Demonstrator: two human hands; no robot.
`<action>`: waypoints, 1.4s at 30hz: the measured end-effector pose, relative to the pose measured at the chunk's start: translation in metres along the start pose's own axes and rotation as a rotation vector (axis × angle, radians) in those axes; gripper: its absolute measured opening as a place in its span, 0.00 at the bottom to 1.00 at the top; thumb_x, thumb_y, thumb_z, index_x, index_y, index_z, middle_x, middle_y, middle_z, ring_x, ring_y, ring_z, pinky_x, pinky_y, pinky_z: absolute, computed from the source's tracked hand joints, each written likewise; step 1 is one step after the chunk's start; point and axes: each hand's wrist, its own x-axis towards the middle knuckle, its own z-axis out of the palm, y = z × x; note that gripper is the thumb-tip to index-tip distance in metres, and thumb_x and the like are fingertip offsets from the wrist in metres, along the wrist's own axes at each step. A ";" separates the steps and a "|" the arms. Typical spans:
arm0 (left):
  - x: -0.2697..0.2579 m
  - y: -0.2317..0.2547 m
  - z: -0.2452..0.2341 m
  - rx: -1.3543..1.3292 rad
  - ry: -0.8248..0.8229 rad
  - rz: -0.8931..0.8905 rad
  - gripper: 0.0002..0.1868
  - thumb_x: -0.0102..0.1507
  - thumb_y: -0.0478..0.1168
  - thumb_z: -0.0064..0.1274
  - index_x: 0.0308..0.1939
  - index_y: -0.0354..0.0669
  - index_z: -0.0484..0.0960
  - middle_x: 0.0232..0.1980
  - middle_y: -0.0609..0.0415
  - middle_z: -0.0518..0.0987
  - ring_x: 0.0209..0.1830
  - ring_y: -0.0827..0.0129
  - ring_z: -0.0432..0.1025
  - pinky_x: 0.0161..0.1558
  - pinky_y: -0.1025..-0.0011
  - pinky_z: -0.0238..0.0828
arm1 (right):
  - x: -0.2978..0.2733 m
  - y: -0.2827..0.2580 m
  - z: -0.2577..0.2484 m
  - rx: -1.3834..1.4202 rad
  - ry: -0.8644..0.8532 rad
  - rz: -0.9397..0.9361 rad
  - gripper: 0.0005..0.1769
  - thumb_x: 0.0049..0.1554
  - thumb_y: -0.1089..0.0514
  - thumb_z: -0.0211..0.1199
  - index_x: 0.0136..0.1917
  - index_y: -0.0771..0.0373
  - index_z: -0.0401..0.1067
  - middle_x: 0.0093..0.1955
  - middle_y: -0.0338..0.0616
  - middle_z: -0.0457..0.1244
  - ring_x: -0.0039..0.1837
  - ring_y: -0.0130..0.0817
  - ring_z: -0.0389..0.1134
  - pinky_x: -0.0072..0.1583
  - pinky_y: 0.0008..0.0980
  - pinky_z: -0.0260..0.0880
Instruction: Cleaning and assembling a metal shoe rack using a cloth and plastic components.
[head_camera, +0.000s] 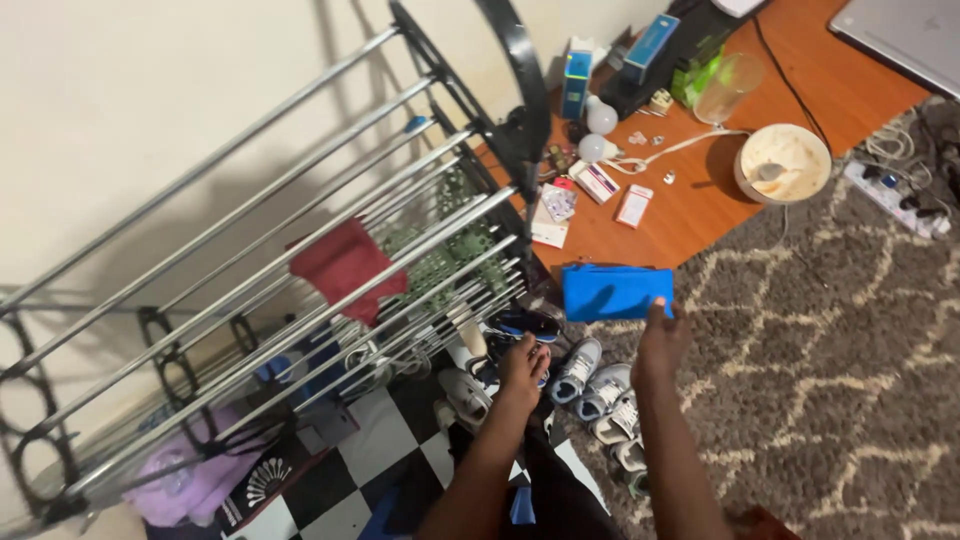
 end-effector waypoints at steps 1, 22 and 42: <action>-0.018 0.005 -0.010 -0.010 -0.041 0.029 0.22 0.66 0.47 0.57 0.60 0.41 0.78 0.53 0.53 0.78 0.52 0.66 0.76 0.56 0.68 0.74 | -0.012 -0.001 0.007 0.013 -0.029 0.019 0.30 0.64 0.44 0.62 0.71 0.62 0.59 0.61 0.46 0.62 0.61 0.32 0.62 0.64 0.36 0.62; -0.306 0.227 -0.007 0.710 0.191 1.586 0.10 0.71 0.38 0.49 0.52 0.39 0.82 0.52 0.49 0.83 0.54 0.60 0.77 0.57 0.62 0.75 | -0.211 -0.164 0.174 -0.023 -0.588 -0.426 0.18 0.70 0.47 0.56 0.50 0.65 0.71 0.42 0.40 0.65 0.42 0.28 0.62 0.45 0.32 0.62; -0.191 0.344 0.009 1.327 0.521 1.659 0.03 0.61 0.36 0.59 0.38 0.46 0.84 0.41 0.49 0.80 0.47 0.53 0.74 0.54 0.54 0.70 | -0.199 -0.170 0.248 -0.879 -0.280 -1.005 0.16 0.65 0.51 0.57 0.49 0.68 0.73 0.58 0.62 0.69 0.50 0.52 0.71 0.67 0.59 0.52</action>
